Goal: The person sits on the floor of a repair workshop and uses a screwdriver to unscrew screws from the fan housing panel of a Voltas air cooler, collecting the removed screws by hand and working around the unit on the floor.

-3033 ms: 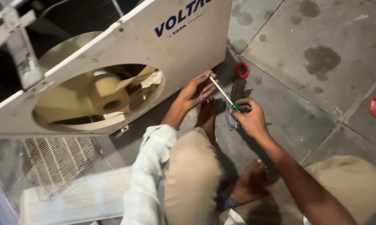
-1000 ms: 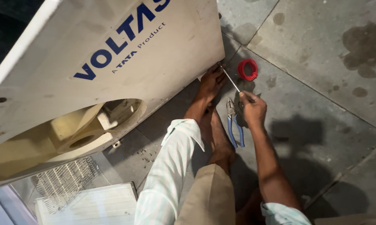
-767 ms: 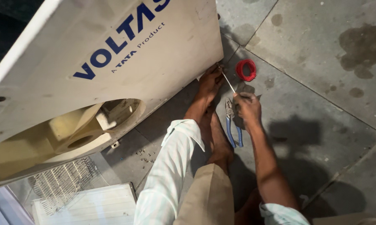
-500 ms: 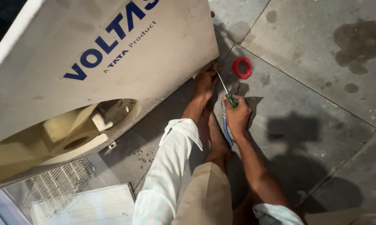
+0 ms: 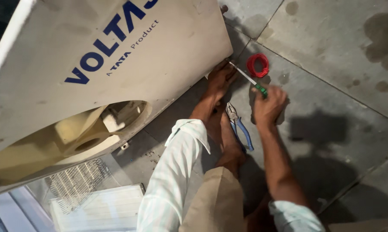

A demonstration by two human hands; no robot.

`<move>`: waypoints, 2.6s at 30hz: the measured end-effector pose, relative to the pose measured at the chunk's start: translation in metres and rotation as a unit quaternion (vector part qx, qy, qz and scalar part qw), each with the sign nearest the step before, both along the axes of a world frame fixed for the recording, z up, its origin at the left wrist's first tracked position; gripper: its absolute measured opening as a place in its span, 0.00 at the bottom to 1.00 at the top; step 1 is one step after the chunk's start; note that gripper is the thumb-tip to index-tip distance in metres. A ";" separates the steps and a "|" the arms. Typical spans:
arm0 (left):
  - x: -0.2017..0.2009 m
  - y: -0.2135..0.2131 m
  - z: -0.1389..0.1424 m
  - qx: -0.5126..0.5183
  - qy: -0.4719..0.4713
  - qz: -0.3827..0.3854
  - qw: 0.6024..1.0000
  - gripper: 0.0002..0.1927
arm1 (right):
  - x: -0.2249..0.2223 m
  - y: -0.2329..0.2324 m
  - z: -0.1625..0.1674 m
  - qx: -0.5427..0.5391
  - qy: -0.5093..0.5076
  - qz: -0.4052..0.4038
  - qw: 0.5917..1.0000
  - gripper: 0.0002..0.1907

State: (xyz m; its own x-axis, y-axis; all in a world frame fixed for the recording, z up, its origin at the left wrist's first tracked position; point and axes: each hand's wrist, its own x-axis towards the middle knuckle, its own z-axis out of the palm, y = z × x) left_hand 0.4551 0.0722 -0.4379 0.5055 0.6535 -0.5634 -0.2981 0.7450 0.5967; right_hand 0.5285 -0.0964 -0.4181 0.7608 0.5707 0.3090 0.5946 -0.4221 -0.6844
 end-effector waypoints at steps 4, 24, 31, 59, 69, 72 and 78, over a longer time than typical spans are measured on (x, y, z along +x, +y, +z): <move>0.005 0.001 0.005 -0.018 0.022 0.014 0.999 0.21 | 0.037 0.005 0.002 0.009 0.063 0.051 0.997 0.11; 0.003 0.000 -0.002 0.025 0.070 0.024 0.997 0.18 | -0.030 0.011 0.012 0.073 0.425 -0.008 0.902 0.14; 0.000 0.001 -0.001 0.057 0.089 0.018 0.994 0.13 | -0.075 0.018 0.020 0.058 0.257 0.014 0.965 0.15; 0.002 -0.006 0.027 -0.009 -0.065 0.017 0.998 0.21 | 0.030 0.013 0.019 0.063 0.869 0.080 0.484 0.15; 0.011 -0.008 0.012 0.006 -0.018 0.053 0.998 0.23 | 0.006 0.009 0.022 0.011 0.443 0.043 0.896 0.10; 0.006 -0.007 0.014 0.000 0.006 0.037 0.999 0.25 | 0.015 0.013 0.016 0.053 0.775 0.050 0.628 0.08; 0.005 -0.008 0.015 0.009 0.008 0.045 0.999 0.27 | 0.010 0.007 0.016 0.059 0.815 0.032 0.575 0.06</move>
State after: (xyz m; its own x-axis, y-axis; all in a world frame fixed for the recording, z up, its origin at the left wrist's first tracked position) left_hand 0.4600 0.0638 -0.4224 0.4355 0.7059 -0.5586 -0.3526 0.7048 0.6156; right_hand 0.5382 -0.0898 -0.4022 0.0725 0.6613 -0.7466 -0.8662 -0.3293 -0.3758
